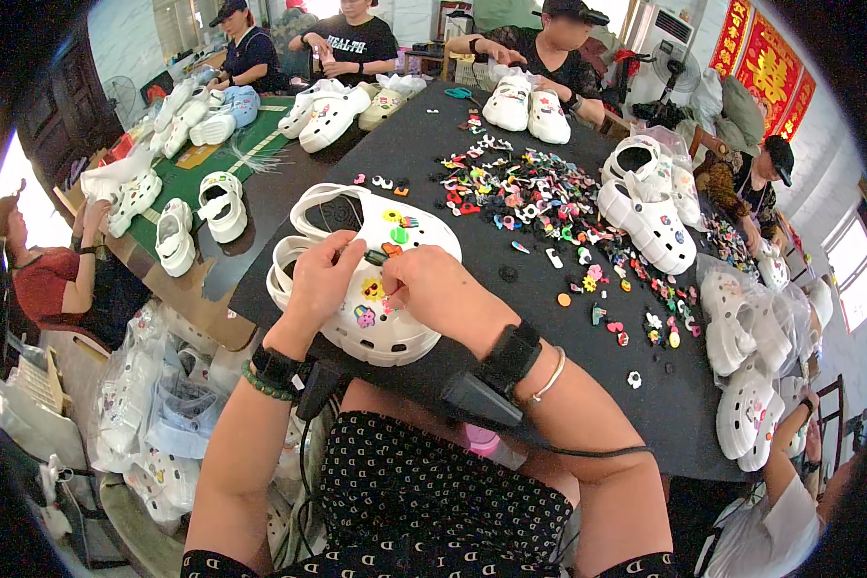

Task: Decorating white clogs with colorful charms and packaging them in plastic bags.

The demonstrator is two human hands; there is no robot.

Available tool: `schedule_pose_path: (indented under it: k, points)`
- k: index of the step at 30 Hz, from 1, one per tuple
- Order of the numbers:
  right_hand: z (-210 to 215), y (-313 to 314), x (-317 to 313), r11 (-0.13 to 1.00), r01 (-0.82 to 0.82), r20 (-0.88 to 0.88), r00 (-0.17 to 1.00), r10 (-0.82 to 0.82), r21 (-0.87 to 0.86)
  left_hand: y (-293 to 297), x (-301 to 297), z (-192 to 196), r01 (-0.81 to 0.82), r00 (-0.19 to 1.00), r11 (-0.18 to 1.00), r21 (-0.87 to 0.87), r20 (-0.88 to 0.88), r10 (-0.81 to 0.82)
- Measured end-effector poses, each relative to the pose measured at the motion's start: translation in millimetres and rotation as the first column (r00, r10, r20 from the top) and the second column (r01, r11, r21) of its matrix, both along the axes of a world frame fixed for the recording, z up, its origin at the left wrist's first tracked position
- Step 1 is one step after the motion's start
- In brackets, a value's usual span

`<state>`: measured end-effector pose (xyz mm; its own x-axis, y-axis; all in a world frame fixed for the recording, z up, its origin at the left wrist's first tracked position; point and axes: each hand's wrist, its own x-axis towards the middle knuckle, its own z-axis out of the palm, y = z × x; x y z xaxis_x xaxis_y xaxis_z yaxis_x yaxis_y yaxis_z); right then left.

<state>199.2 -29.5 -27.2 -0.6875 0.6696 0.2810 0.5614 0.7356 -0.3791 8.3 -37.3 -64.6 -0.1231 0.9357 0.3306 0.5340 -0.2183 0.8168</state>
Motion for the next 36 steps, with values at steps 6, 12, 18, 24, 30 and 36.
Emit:
schedule_pose_path:
  k: [6, 12, 18, 24, 30, 36]
  points:
    - [11.3, 7.7, 0.8, 0.991, 0.094, 0.012, 0.996, -0.093, -0.099, -0.6, 4.0, 2.9, 0.010, 1.000, 1.000, 0.012, 0.010, -0.010]
    - [11.0, 3.0, -10.4, 0.977, 0.206, 0.035, 0.978, -0.204, -0.056, 0.3, 0.2, 2.2, 0.020, 0.998, 1.000, 0.022, 0.050, -0.022]
    - [6.1, 7.0, -7.2, 0.962, 0.263, 0.069, 0.964, -0.258, -0.075, 4.4, 1.8, 0.4, 0.031, 0.998, 0.998, 0.048, 0.060, -0.034]
    - [-15.8, -14.2, 9.8, 0.938, 0.338, -0.124, 0.930, -0.345, -0.078, 2.6, 0.9, 3.5, 0.013, 0.997, 1.000, 0.002, 0.078, -0.013]
    - [-27.4, -20.1, 82.9, 0.962, 0.269, -0.295, 0.916, -0.272, -0.051, 7.7, -2.3, -10.7, 0.042, 0.989, 0.998, 0.047, 0.139, -0.049]
    - [-26.6, -9.4, 179.2, 0.917, 0.397, -0.077, 0.916, -0.394, 0.040, 7.4, 0.4, -1.6, 0.027, 0.999, 0.999, 0.022, -0.041, -0.026]
